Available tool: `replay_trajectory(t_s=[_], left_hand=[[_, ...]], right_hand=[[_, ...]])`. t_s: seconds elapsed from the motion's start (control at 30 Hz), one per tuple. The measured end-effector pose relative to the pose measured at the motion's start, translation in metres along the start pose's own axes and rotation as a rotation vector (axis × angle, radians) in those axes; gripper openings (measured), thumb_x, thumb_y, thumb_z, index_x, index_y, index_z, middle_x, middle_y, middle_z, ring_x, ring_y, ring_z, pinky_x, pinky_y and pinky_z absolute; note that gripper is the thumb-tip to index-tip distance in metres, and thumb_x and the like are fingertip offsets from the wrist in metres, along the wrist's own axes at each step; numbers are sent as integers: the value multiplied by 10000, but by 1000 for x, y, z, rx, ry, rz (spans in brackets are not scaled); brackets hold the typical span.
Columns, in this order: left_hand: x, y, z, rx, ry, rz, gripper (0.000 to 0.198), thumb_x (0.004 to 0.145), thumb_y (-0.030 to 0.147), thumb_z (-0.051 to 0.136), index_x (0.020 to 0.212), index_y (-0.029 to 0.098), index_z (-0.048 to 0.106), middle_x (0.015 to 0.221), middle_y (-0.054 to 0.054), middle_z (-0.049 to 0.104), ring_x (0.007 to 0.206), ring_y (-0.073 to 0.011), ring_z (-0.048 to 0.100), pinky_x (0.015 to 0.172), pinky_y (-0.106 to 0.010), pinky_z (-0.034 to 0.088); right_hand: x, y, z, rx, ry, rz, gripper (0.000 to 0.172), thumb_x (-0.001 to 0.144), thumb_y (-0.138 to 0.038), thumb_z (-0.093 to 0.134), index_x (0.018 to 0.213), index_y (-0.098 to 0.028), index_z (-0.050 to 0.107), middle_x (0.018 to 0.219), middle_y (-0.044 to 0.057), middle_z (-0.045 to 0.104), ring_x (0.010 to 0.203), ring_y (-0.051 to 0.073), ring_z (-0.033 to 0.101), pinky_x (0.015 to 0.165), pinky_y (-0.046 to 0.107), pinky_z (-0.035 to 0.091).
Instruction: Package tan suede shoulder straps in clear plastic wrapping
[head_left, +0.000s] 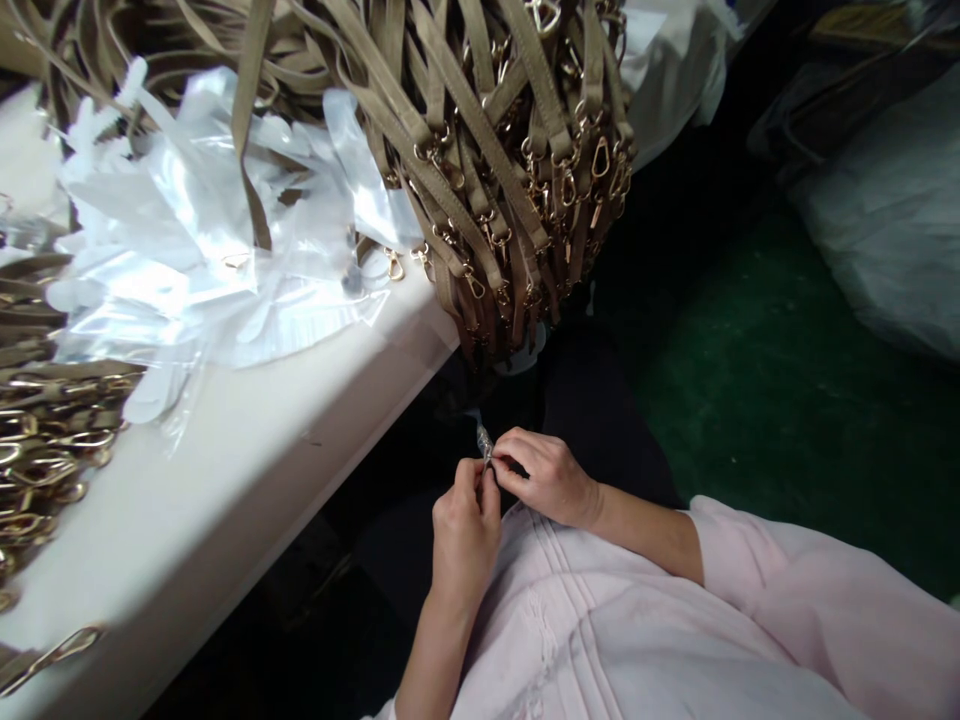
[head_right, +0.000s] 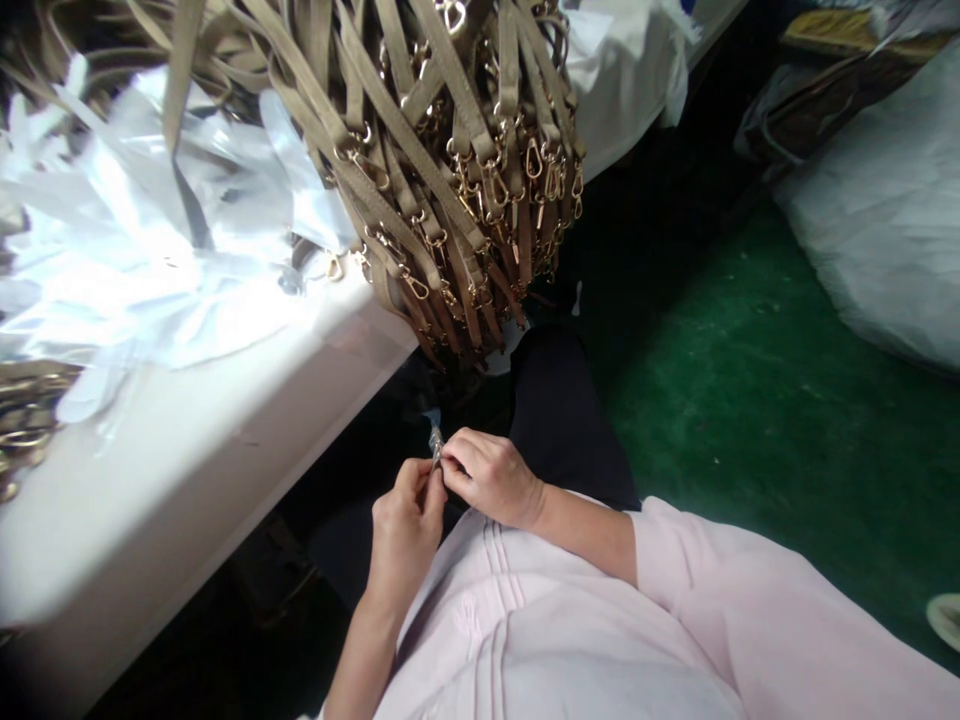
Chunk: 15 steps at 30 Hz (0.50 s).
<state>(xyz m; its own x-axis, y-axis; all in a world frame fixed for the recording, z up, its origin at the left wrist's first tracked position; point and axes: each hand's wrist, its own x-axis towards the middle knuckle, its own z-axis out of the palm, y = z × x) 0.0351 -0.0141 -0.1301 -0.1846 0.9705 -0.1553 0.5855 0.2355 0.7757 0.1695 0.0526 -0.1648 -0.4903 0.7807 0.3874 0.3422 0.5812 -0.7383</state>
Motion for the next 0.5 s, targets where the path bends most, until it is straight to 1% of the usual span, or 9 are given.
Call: replay_trajectory(t_s=[0.07, 0.17, 0.23, 0.3, 0.37, 0.43, 0.5], left_hand=[[-2, 1, 0, 83, -7, 33, 136, 968, 266, 445, 935, 195, 556, 735, -10, 651, 581, -133, 605, 556, -222, 404], [-4, 2, -1, 132, -38, 46, 140, 973, 253, 426, 939, 198, 550, 736, -10, 647, 580, -144, 610, 550, -232, 393], [-2, 1, 0, 101, -55, 33, 137, 973, 248, 428, 993, 200, 555, 795, -21, 673, 637, -154, 640, 585, -239, 418], [1, 0, 1, 32, -67, 2, 156, 971, 243, 435, 1056, 201, 559, 858, -32, 693, 704, -159, 662, 630, -243, 446], [6, -2, 2, -49, -72, -40, 199, 969, 247, 443, 1126, 199, 554, 833, -23, 686, 697, -151, 654, 635, -241, 456], [11, -3, 3, -148, -80, -78, 263, 970, 269, 452, 1215, 200, 522, 717, 17, 635, 607, -131, 605, 592, -230, 444], [14, -3, 3, -292, -108, -85, 366, 968, 304, 477, 1321, 211, 448, 663, 47, 584, 576, -119, 565, 588, -227, 445]], right_hand=[[0, 0, 1, -48, -4, -1, 125, 872, -68, 504, 827, -164, 568, 777, 44, 623, 716, 160, 601, 678, 269, 503], [1, -2, 0, -17, -12, 84, 122, 822, -72, 529, 754, -171, 553, 694, 3, 566, 601, 122, 542, 584, 235, 454], [2, -4, -2, 72, -33, 135, 114, 782, -75, 548, 727, -175, 544, 666, -17, 539, 554, 98, 499, 539, 214, 418], [2, -6, -3, 169, -60, 154, 111, 745, -70, 558, 712, -175, 541, 659, -23, 534, 555, 92, 487, 535, 207, 401], [3, -7, -4, 263, -88, 192, 104, 719, -72, 565, 696, -171, 542, 661, -21, 542, 563, 91, 485, 538, 208, 394], [5, -7, -6, 414, -119, 315, 83, 721, -99, 579, 682, -166, 549, 648, -19, 553, 541, 85, 476, 512, 203, 380], [9, -5, -11, 622, -130, 491, 67, 738, -153, 599, 685, -163, 559, 615, -23, 562, 510, 81, 473, 480, 196, 366]])
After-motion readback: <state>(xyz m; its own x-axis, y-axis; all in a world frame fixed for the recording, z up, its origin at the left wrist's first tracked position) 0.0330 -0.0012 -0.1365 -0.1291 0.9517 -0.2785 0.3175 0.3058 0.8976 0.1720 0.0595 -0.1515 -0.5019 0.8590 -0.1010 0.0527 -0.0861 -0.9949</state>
